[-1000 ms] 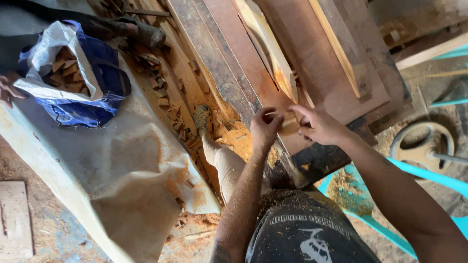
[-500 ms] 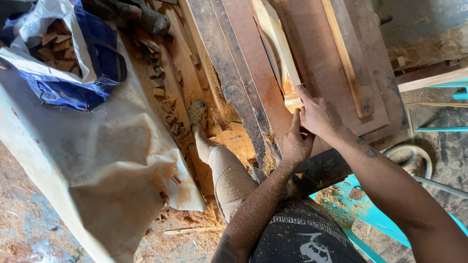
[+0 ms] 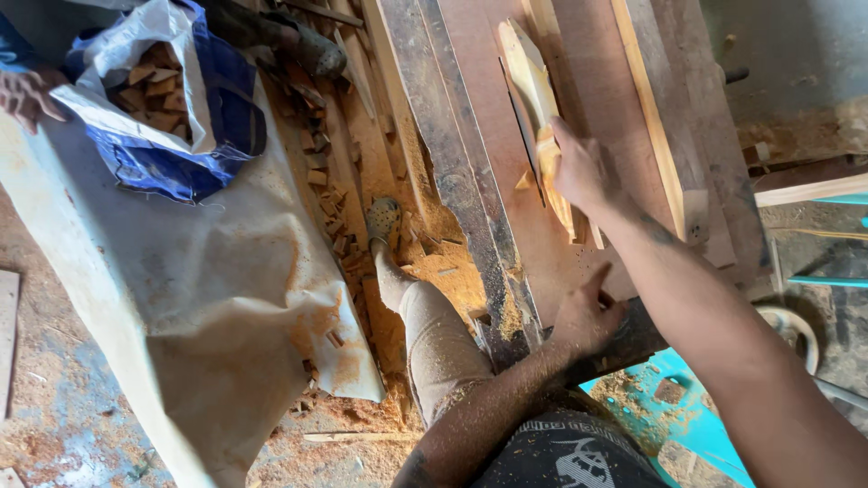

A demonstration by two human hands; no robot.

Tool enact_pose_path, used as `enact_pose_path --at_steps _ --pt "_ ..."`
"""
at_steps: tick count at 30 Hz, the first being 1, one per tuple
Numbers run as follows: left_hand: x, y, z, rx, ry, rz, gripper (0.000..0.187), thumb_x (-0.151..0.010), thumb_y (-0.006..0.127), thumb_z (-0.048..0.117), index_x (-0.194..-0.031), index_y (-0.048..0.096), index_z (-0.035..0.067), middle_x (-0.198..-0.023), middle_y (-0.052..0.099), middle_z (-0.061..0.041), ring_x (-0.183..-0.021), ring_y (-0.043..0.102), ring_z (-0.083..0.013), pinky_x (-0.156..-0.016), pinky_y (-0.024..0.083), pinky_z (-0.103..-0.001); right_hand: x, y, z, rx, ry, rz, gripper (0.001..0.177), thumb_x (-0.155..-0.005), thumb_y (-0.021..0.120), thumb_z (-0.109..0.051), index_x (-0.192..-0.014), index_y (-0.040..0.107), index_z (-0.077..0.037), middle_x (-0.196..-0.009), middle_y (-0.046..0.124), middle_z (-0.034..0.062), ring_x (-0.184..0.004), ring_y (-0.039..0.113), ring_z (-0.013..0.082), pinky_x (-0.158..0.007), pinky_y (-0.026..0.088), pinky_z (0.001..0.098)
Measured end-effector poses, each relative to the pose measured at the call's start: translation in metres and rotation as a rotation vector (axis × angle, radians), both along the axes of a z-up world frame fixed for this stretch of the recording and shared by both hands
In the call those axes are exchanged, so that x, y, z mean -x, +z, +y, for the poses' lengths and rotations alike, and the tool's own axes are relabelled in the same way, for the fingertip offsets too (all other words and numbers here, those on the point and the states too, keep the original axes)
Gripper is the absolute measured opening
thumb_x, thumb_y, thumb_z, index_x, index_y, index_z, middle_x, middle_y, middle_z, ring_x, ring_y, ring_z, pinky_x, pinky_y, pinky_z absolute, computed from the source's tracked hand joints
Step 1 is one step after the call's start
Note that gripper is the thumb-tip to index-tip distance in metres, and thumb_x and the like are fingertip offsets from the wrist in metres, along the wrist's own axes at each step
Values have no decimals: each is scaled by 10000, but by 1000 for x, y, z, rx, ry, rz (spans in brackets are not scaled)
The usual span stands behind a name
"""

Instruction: The person uses a table saw to cut small rectangular blocks from a larger piece of wood. They repeatedly feed the wood through the saw blade, collecting the cut pieces and placing them into a white sack on the floor. The process is repetitive, focusing on producing uniform small wood blocks.

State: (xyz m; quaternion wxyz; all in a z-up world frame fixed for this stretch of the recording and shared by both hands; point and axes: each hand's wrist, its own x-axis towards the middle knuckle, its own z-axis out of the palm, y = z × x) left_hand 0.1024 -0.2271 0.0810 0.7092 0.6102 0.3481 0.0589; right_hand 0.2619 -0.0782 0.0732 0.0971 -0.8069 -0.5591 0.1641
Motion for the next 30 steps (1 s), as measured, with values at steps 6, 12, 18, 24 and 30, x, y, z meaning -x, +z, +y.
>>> enact_pose_path --at_steps 6,12,18,24,30 --pt "50 -14 -3 68 -247 -11 376 -1000 674 310 -1208 742 3 -1043 781 -181 -876 761 -267 -873 613 -393 12 28 -58 267 -108 105 652 -959 502 15 -1588 441 -148 -720 670 296 -610 685 446 -559 552 565" --pt "96 -29 8 57 -70 -51 384 -997 671 293 -1270 675 23 -1048 774 -153 -877 745 -205 -819 609 -368 50 94 -235 609 -126 379 734 -896 618 -120 -1583 397 -257 -770 751 190 -602 689 306 -615 553 422" --pt "119 -34 26 212 -125 32 351 -1003 648 278 -1224 742 22 -931 766 -149 -679 659 -200 -621 566 -389 93 103 -238 456 -307 675 743 -931 624 -238 -1616 344 -295 -710 739 78 -570 652 163 -563 577 345" --pt "74 -99 151 236 797 -59 340 -923 766 175 -1145 684 -68 -1003 759 -190 -802 803 -245 -712 710 -342 119 65 -253 237 -364 678 579 -900 669 -202 -1460 540 -132 -741 714 57 -618 650 140 -609 576 308" --pt "50 -108 165 53 321 60 265 -892 745 125 -1054 788 -79 -919 806 -226 -735 765 -222 -650 674 -304 134 47 -295 348 -342 612 462 -839 701 -204 -1293 684 -115 -714 710 22 -595 636 131 -599 536 311"
